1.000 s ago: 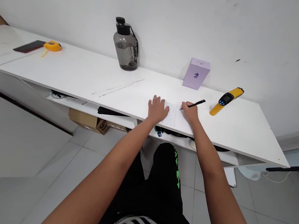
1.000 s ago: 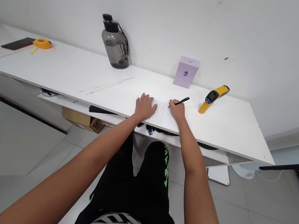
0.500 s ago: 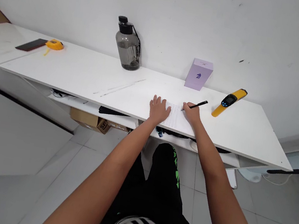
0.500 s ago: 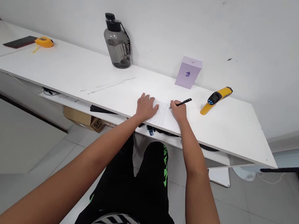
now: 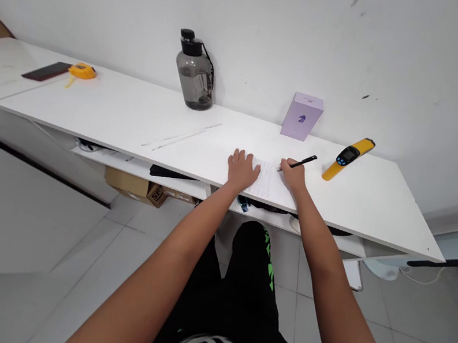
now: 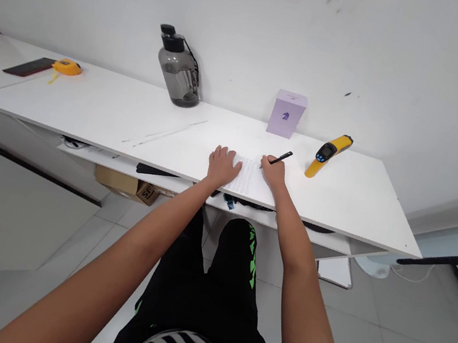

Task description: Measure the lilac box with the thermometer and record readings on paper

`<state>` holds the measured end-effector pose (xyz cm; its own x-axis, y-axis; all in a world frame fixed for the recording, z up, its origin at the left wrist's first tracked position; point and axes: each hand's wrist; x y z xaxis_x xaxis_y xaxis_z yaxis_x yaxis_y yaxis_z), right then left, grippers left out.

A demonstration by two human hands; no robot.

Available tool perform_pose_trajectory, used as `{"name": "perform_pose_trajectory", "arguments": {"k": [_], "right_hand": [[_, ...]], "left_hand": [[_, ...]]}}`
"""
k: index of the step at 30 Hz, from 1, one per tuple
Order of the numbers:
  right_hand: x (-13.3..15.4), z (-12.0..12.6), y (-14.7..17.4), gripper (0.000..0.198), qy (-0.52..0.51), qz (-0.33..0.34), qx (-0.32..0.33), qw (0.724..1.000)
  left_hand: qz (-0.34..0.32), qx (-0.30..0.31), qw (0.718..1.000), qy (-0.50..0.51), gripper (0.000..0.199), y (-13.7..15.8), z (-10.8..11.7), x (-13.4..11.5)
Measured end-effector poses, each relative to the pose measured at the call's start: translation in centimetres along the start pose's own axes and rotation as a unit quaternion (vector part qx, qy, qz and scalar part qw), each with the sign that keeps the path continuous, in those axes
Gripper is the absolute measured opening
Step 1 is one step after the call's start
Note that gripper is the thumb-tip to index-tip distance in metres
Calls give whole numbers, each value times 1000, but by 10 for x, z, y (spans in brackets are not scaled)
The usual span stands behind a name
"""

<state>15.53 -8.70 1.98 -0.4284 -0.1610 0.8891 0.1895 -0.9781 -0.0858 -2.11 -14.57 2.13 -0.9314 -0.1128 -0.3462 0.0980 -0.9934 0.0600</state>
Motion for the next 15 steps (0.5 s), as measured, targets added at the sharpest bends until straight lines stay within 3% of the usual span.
{"name": "perform_pose_trajectory", "arguments": {"k": [15], "right_hand": [[-2,1,0,30,-15,-3,-16,1000]], "left_hand": [[-1,-4,1000,-2,54,0,1,0]]}}
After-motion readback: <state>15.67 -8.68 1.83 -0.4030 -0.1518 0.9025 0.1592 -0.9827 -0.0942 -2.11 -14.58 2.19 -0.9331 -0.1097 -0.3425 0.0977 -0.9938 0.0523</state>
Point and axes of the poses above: each hand's wrist, its own y-axis away from the middle knuckle, its own z-axis out of the back of the hand, x = y × z, and after that the axes turned 12 degrees about x, right-handed
